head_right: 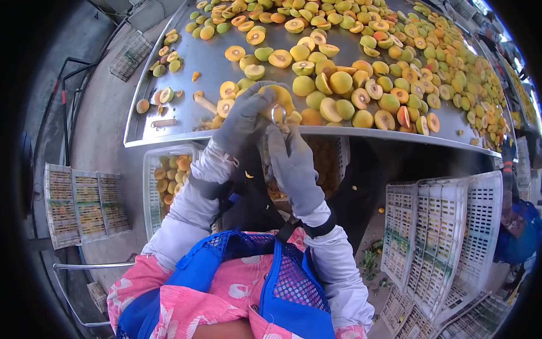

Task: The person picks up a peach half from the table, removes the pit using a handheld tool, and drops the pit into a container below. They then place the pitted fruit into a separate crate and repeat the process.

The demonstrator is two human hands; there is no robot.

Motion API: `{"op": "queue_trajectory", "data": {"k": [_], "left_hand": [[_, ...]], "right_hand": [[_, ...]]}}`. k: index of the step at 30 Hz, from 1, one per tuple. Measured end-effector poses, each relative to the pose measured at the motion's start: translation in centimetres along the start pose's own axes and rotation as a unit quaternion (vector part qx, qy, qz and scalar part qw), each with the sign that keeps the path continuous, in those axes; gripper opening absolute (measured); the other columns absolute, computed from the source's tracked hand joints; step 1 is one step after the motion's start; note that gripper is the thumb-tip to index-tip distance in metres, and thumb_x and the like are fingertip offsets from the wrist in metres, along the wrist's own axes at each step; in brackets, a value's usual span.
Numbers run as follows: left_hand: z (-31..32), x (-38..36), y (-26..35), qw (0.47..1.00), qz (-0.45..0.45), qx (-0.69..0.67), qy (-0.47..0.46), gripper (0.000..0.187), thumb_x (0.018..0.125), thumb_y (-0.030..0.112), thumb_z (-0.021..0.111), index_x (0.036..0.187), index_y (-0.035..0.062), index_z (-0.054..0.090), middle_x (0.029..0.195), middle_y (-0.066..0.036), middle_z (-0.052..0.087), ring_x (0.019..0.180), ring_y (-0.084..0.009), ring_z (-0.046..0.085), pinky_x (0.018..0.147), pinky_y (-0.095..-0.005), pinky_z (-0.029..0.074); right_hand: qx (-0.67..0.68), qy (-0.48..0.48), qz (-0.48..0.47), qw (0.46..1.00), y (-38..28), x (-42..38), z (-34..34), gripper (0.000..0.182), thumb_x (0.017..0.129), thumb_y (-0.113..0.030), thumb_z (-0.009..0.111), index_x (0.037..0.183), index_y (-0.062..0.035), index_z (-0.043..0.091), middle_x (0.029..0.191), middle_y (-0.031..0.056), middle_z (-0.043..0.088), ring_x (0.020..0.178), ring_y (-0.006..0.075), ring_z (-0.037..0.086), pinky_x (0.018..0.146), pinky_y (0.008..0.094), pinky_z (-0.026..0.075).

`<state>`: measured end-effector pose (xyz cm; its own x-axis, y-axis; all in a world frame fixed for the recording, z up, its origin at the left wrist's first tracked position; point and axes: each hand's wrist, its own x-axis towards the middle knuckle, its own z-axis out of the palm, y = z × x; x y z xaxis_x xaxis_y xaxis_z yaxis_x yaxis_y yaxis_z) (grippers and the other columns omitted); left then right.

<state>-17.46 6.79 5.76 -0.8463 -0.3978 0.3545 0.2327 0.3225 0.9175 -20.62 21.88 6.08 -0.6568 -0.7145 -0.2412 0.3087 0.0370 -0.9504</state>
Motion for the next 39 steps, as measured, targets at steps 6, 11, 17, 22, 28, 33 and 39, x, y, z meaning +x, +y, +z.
{"op": "queue_trajectory", "data": {"k": [6,11,17,22,28,33,39], "left_hand": [[2.2,-3.0,3.2,0.974,0.173,0.120,0.079,0.029,0.090,0.009,0.062,0.118,0.0002,0.058,0.112,-0.014,0.058,0.097,-0.0258,0.058,0.087,-0.0327,0.047],[3.6,-3.7,6.1,0.981,0.035,-0.180,0.067,0.026,0.097,0.020,0.058,0.114,0.0010,0.062,0.111,-0.008,0.062,0.095,-0.0155,0.058,0.083,-0.0301,0.048],[5.0,-3.8,8.4,0.924,-0.100,-0.345,0.129,0.026,0.101,0.020,0.050,0.108,-0.0018,0.062,0.099,-0.010,0.067,0.088,-0.0153,0.062,0.082,-0.0289,0.051],[5.7,-4.2,9.0,0.950,-0.062,-0.263,0.158,0.025,0.101,0.019,0.050,0.103,-0.0019,0.064,0.094,-0.010,0.067,0.084,-0.0136,0.062,0.080,-0.0284,0.051],[5.0,-4.2,8.8,0.965,-0.087,-0.223,0.102,0.029,0.101,0.023,0.049,0.101,-0.0012,0.064,0.093,-0.009,0.067,0.084,-0.0140,0.062,0.078,-0.0280,0.051],[5.7,-3.9,9.1,0.955,-0.108,-0.269,0.068,0.033,0.101,0.027,0.047,0.102,-0.0012,0.064,0.093,-0.010,0.066,0.084,-0.0163,0.062,0.077,-0.0294,0.052],[5.8,-3.4,8.0,0.903,-0.113,-0.414,0.032,0.042,0.100,0.038,0.046,0.111,-0.0007,0.059,0.092,-0.013,0.067,0.081,-0.0193,0.064,0.073,-0.0319,0.054]], "right_hand": [[-0.032,0.056,-0.007,0.998,-1.4,-3.6,1.1,0.021,0.100,-0.030,0.049,0.099,-0.0102,0.054,0.062,-0.0027,0.049,0.046,0.0063,0.045,0.040,0.0232,0.041],[-0.067,0.083,-0.101,0.989,0.0,-4.3,1.0,0.026,0.100,-0.025,0.052,0.106,0.0000,0.056,0.072,0.0070,0.059,0.061,0.0111,0.055,0.054,0.0292,0.045],[-0.076,0.076,-0.159,0.981,-0.5,-5.3,1.6,0.029,0.101,-0.026,0.049,0.112,0.0001,0.055,0.076,0.0113,0.063,0.068,0.0174,0.059,0.063,0.0329,0.048],[-0.065,0.086,-0.267,0.958,-0.2,-5.4,2.0,0.029,0.102,-0.029,0.048,0.109,-0.0018,0.055,0.070,0.0078,0.059,0.055,0.0119,0.053,0.050,0.0290,0.045],[0.060,-0.008,0.042,0.997,-2.4,-7.2,1.3,0.026,0.101,-0.031,0.048,0.107,-0.0070,0.053,0.060,-0.0007,0.048,0.041,0.0063,0.042,0.037,0.0238,0.039],[0.048,-0.022,0.099,0.994,-3.6,-7.7,0.3,0.021,0.102,-0.029,0.046,0.101,-0.0102,0.054,0.059,-0.0014,0.049,0.042,0.0064,0.042,0.037,0.0233,0.033],[0.078,0.004,0.088,0.993,-3.9,-7.7,0.2,0.023,0.101,-0.034,0.048,0.094,-0.0126,0.052,0.056,-0.0035,0.043,0.039,0.0082,0.036,0.035,0.0262,0.032]]}}
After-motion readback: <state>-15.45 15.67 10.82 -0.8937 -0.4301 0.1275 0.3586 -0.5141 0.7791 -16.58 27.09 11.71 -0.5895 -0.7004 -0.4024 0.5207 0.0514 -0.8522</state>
